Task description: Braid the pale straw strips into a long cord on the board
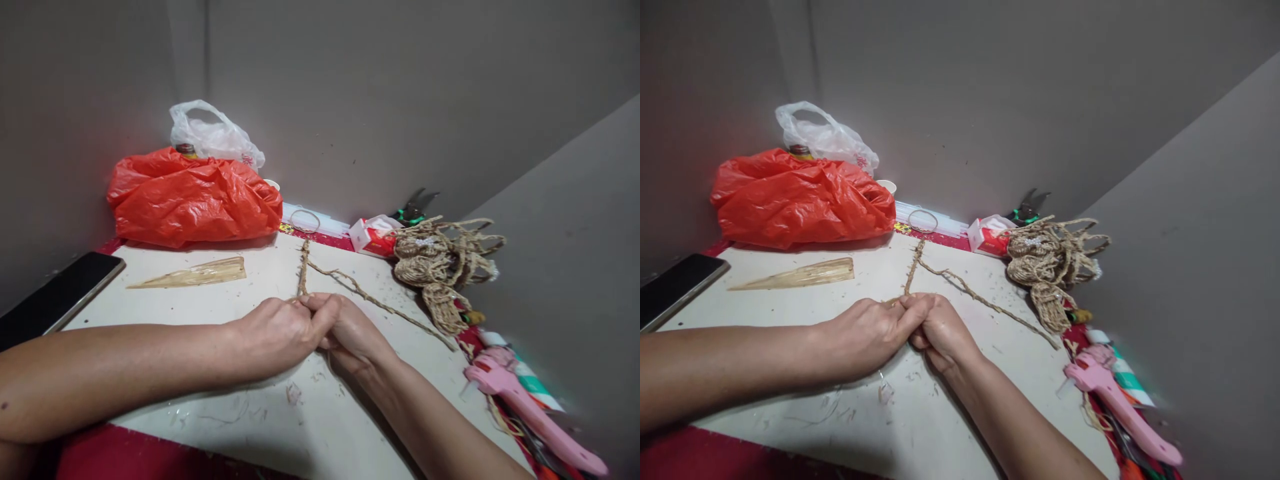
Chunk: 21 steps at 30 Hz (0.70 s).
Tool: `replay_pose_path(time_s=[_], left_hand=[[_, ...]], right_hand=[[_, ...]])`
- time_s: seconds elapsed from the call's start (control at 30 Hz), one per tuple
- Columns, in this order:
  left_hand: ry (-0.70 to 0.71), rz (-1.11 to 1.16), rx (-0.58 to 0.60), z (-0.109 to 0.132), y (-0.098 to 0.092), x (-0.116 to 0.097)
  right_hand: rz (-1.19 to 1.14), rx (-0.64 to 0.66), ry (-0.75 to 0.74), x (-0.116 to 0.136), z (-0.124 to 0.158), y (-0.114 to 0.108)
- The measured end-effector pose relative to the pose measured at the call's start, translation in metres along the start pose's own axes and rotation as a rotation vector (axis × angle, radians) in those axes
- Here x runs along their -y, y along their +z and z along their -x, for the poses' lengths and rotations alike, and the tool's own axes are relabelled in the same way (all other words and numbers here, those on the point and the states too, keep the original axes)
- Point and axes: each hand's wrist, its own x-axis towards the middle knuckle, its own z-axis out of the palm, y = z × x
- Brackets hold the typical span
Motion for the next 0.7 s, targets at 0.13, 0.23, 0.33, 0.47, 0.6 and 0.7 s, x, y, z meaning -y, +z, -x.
replay_pose_path(time_s=[0.13,0.23,0.33,0.47,0.6,0.7], left_hand=[[0.179,0.265,-0.288,-0.002,-0.013,0.010],[-0.113,0.489,-0.560,-0.012,-0.024,0.027],[-0.453,0.849,-0.358,-0.022,-0.020,0.042],[-0.567,1.334,0.188,-0.028,-0.002,0.046],[-0.507,1.311,0.122,-0.028,0.005,0.046],[-0.496,1.286,0.162,-0.029,0.004,0.049]], right_hand=[[-0.121,0.046,-0.024,0.003,-0.001,-0.005],[-0.149,0.038,0.011,0.007,-0.001,-0.007],[-0.129,0.083,0.039,0.010,-0.002,-0.009],[-0.032,0.153,0.036,0.012,-0.003,-0.014],[0.139,0.182,0.071,0.015,-0.004,-0.022],[0.369,0.169,0.000,0.015,-0.005,-0.025]])
